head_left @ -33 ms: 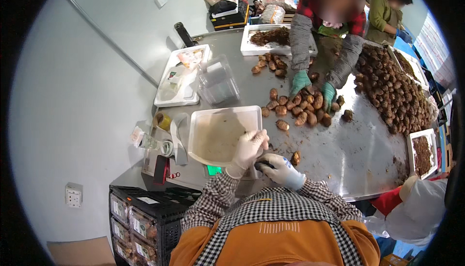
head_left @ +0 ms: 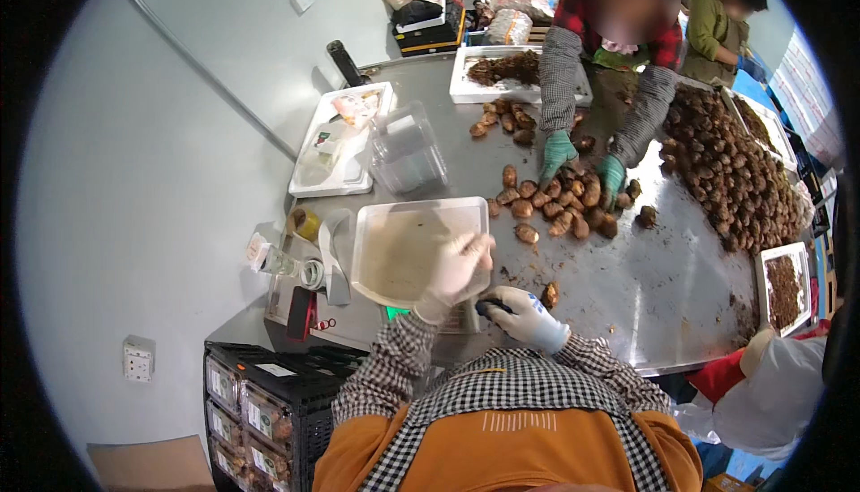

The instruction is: The person uses a small knife to peel the outer skin off brown nuts. They place the peeled nuts into a plastic container on a digital scale, then transfer the container to a nearby crate. The person repeats this process with additional nuts from a large pile on the table.

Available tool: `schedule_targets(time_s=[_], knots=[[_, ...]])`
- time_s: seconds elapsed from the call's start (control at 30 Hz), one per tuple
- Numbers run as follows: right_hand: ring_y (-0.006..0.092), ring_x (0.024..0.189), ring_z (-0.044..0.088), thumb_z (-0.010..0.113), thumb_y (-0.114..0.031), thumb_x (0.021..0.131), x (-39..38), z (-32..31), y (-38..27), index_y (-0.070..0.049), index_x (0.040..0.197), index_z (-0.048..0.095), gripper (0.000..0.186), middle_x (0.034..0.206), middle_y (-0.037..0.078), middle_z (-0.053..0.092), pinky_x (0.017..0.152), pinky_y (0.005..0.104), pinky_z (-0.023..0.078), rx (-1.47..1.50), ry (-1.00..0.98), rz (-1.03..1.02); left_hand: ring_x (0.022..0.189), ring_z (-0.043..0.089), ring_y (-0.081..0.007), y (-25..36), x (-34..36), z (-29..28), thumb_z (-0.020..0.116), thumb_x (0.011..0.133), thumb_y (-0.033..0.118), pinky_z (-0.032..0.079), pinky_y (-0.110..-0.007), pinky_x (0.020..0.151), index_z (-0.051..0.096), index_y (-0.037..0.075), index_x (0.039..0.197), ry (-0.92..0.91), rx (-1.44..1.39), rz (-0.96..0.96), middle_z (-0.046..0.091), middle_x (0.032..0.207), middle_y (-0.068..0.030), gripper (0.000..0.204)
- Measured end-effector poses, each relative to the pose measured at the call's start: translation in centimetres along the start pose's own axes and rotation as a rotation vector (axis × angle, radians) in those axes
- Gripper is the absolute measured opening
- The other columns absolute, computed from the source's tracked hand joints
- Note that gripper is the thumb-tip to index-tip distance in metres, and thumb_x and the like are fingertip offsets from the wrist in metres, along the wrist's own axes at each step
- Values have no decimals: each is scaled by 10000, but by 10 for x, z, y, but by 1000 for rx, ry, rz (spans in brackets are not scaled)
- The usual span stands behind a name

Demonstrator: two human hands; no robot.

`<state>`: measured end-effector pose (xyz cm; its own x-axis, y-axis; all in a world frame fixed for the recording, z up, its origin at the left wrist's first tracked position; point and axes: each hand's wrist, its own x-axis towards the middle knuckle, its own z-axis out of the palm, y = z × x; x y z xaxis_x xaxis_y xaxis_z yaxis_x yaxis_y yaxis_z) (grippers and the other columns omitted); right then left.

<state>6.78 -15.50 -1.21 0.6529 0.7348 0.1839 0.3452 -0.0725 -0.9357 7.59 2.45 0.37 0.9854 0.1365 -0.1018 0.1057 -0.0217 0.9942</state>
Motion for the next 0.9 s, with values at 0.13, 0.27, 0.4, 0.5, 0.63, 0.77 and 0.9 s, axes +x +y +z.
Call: schedule_targets(time_s=[0.13,0.27,0.4,0.5,0.63,0.77,0.9], knots=[[302,846,624,542,-202,926,-12,-12,15,22,1040,627,265,929,180,645,762,377,495,-60,-38,148,924,653,-160,14,78,-73,542,945,157,505,-276,817,649,38,1143,317,366,206,689,1077,-103,255],[271,815,614,523,-219,939,-18,-14,34,26,1053,619,287,911,167,643,741,360,487,-11,-62,302,1048,608,-316,1,160,-167,588,879,146,461,-389,947,634,42,1175,428,1096,363,626,1179,-170,317],[243,786,601,503,-221,946,-21,-20,44,22,1066,611,292,883,153,636,717,350,482,5,-58,399,1013,612,-315,-18,199,-182,565,882,222,470,-406,914,693,134,1079,143,1405,45,671,1066,-127,251],[227,753,587,503,-219,937,-22,-27,40,18,1064,606,288,853,136,616,687,348,479,122,-31,515,945,642,-311,-20,212,-186,579,864,239,492,-400,861,712,117,993,115,1261,-9,690,993,-128,222],[225,735,577,510,-222,928,-27,-28,56,17,1038,598,278,841,134,600,682,351,477,81,-26,545,895,662,-296,-5,223,-207,606,832,233,505,-387,812,717,99,939,-16,1117,-95,698,937,-134,205],[244,748,575,512,-232,926,-23,-19,71,18,997,589,272,822,148,590,692,366,468,12,-33,503,893,660,-295,7,234,-213,619,815,183,501,-372,808,708,71,885,54,1164,45,692,907,-149,159],[276,777,584,509,-243,928,-17,-13,69,23,962,576,276,825,173,589,708,380,462,50,-76,503,896,643,-339,-13,235,-213,564,815,113,497,-411,798,670,42,837,387,1127,232,671,852,-178,129]])
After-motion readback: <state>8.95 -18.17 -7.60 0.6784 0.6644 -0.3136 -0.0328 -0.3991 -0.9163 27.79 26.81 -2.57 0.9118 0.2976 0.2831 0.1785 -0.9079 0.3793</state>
